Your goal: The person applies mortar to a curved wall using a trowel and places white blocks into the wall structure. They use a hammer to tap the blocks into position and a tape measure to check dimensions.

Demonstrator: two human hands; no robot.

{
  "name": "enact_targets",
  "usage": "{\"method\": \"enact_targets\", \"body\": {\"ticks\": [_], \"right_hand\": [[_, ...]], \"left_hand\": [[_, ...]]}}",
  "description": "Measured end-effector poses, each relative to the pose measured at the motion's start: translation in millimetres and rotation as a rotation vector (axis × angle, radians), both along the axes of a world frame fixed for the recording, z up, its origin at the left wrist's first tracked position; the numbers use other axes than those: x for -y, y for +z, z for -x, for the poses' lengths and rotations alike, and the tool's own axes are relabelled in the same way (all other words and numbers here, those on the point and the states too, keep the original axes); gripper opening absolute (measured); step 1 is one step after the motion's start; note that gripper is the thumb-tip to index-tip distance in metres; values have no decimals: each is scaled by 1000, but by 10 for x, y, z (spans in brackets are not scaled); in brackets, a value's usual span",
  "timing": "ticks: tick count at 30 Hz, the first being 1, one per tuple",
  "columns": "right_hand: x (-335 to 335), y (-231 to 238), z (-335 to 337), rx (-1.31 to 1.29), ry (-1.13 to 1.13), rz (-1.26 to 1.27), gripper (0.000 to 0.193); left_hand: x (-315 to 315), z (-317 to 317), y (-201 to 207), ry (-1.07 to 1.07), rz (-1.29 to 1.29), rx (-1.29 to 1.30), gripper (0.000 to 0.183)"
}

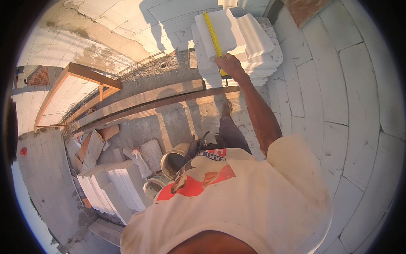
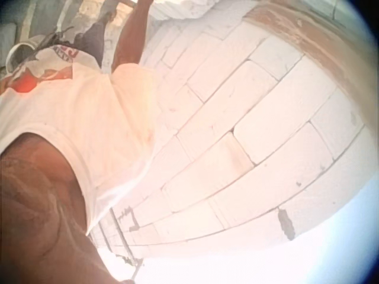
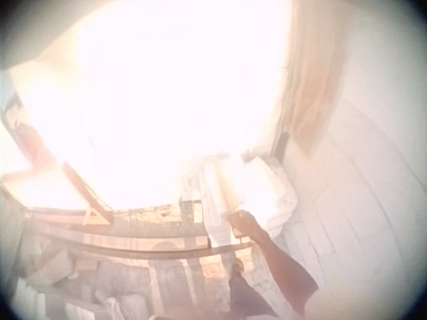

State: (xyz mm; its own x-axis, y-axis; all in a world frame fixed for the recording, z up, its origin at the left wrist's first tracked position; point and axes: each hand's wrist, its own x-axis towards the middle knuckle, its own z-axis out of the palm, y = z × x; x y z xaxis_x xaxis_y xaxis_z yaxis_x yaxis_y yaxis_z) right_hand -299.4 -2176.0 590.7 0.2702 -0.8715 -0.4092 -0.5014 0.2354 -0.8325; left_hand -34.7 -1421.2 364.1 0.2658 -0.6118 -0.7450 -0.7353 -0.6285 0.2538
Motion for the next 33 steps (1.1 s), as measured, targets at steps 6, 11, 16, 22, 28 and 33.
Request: {"method": "enact_targets", "body": {"ticks": [6,11,16,22,28,33], "right_hand": [[170,29,-91,-119,49,-68,69],[-201,-148,-98,-139,34,45,72],[-295,-16,-167,-141,14,-5,72],[-297,-31,-326,-135,24,0,70],[-146,189,179,25,-268,-36,55],[388,-342,1368,-353,-406,112,64]], "left_hand": [[1125,541,220,409,101,-224,36],[1837,489,338,581,276,-321,42],[2732,6,742,621,33,-263,35],[2964,-553,469,1112,119,-716,34],[3065,-715,380,1055,148,-686,36],[3202,-547,804,679,146,-387,37]]}}
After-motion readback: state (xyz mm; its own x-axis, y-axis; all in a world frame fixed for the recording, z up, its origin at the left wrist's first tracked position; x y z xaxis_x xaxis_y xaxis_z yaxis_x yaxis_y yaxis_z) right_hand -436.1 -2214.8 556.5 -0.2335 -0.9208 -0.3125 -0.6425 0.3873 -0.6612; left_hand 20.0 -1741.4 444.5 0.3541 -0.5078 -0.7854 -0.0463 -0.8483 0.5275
